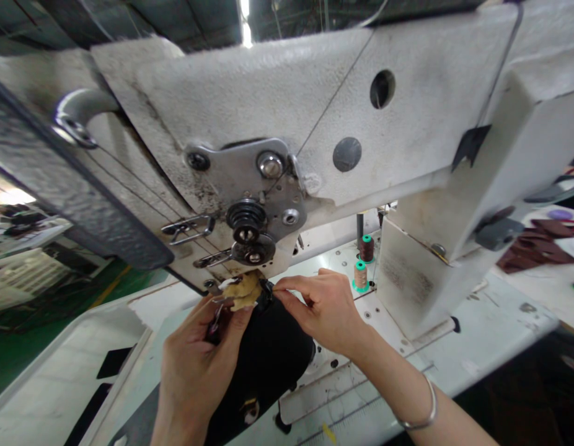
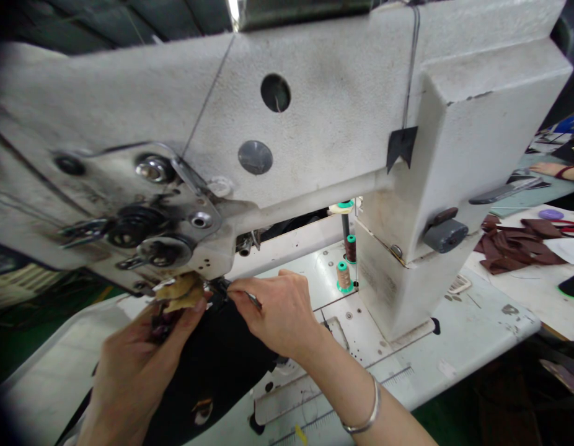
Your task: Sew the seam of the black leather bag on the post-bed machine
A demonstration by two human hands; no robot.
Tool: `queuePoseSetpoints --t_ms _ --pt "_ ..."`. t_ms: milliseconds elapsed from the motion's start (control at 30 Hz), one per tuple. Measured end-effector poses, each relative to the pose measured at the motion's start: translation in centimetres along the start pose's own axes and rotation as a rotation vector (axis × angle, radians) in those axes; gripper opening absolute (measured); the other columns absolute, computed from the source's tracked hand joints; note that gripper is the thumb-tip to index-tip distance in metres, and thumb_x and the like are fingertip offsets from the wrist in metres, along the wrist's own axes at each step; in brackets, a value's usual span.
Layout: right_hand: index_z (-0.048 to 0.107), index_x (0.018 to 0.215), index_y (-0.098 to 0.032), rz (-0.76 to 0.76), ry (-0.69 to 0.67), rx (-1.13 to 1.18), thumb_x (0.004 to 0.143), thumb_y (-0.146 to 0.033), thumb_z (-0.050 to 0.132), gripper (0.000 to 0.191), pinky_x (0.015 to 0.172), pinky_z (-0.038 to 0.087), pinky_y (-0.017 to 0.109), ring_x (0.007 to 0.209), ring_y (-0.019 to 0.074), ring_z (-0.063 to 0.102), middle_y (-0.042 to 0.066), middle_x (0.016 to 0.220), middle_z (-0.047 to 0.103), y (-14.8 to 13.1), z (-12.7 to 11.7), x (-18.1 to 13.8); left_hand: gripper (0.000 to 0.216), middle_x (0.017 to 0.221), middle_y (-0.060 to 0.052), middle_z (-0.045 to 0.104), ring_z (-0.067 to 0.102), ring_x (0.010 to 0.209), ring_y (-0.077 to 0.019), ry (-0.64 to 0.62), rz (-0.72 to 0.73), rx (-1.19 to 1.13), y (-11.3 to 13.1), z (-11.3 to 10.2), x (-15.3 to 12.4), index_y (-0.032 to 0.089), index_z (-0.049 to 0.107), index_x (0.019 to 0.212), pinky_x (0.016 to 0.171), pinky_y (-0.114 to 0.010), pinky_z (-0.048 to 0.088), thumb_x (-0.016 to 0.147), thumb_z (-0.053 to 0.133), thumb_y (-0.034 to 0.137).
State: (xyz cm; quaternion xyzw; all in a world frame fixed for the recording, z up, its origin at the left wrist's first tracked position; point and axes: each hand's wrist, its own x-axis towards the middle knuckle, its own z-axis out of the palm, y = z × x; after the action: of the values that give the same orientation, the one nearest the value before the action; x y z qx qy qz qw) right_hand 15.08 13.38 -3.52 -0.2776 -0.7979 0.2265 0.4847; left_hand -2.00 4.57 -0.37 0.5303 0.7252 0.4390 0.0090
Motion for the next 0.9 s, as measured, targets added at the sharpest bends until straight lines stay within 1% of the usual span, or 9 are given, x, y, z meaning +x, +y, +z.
queuePoseSetpoints --t_ms 100,300,433,500,667,833,900 --pt "0.075 0.095 -0.027 -0.002 -0.004 -0.005 0.098 -0.032 0.06 0.017 0.067 0.034 0.028 0.053 0.0072 0.059 -0.006 0.073 0.077 -0.07 -0.02 0.1 0.031 0.103 0.002 0.075 0.068 0.09 -0.0176 -0.008 0.007 -0.004 -0.02 0.06 0.03 0.028 0.072 0.102 0.077 -0.026 0.05 0.082 0.068 0.051" --pt "0.075 0.098 -0.027 0.006 -0.023 -0.02 0.099 -0.033 0.059 0.018 0.069 0.035 0.027 0.056 0.0085 0.063 -0.004 0.076 0.078 -0.15 0.04 0.18 0.032 0.101 0.001 0.075 0.068 0.088 -0.0179 -0.011 0.033 -0.006 0.09 0.19 0.07 0.025 0.072 0.102 0.073 -0.026 0.051 0.082 0.067 0.05" --pt "0.075 0.098 -0.028 0.004 -0.016 -0.005 0.099 -0.034 0.058 0.018 0.07 0.036 0.027 0.058 0.0086 0.064 -0.004 0.077 0.078 -0.1 0.13 0.22 0.031 0.102 0.001 0.075 0.069 0.089 -0.0175 -0.011 0.044 -0.008 0.09 0.14 0.09 0.026 0.072 0.103 0.075 -0.025 0.052 0.083 0.068 0.049" --pt "0.075 0.099 -0.028 0.005 -0.015 -0.002 0.099 -0.035 0.058 0.019 0.07 0.036 0.028 0.058 0.0086 0.064 -0.005 0.076 0.078 -0.09 0.18 0.23 0.033 0.1 0.001 0.075 0.069 0.087 -0.0171 -0.011 0.043 -0.004 0.09 0.08 0.11 0.026 0.072 0.105 0.074 -0.025 0.052 0.083 0.068 0.049" --pt "0.075 0.099 -0.027 0.004 -0.013 -0.001 0.099 -0.035 0.058 0.018 0.069 0.035 0.027 0.059 0.0084 0.065 -0.005 0.074 0.077 -0.15 0.25 0.28 0.035 0.097 0.0 0.075 0.067 0.08 -0.0171 -0.01 0.036 0.002 0.06 -0.02 0.03 0.024 0.073 0.102 0.067 -0.026 0.051 0.081 0.068 0.052" --pt "0.075 0.098 -0.027 0.003 0.006 0.028 0.099 -0.035 0.06 0.018 0.069 0.035 0.027 0.056 0.0073 0.062 -0.005 0.073 0.077 -0.17 0.36 0.16 0.035 0.099 0.0 0.075 0.068 0.084 -0.018 -0.01 0.024 -0.022 0.33 0.1 -0.04 0.025 0.072 0.104 0.072 -0.027 0.052 0.081 0.068 0.052" --pt "0.076 0.098 -0.027 0.002 0.022 0.054 0.098 -0.034 0.062 0.015 0.068 0.034 0.026 0.054 0.0067 0.06 -0.006 0.072 0.076 -0.07 0.44 0.0 0.034 0.097 0.0 0.075 0.068 0.084 -0.0177 -0.004 0.027 -0.029 0.44 0.14 -0.04 0.025 0.072 0.102 0.073 -0.026 0.051 0.082 0.068 0.051"
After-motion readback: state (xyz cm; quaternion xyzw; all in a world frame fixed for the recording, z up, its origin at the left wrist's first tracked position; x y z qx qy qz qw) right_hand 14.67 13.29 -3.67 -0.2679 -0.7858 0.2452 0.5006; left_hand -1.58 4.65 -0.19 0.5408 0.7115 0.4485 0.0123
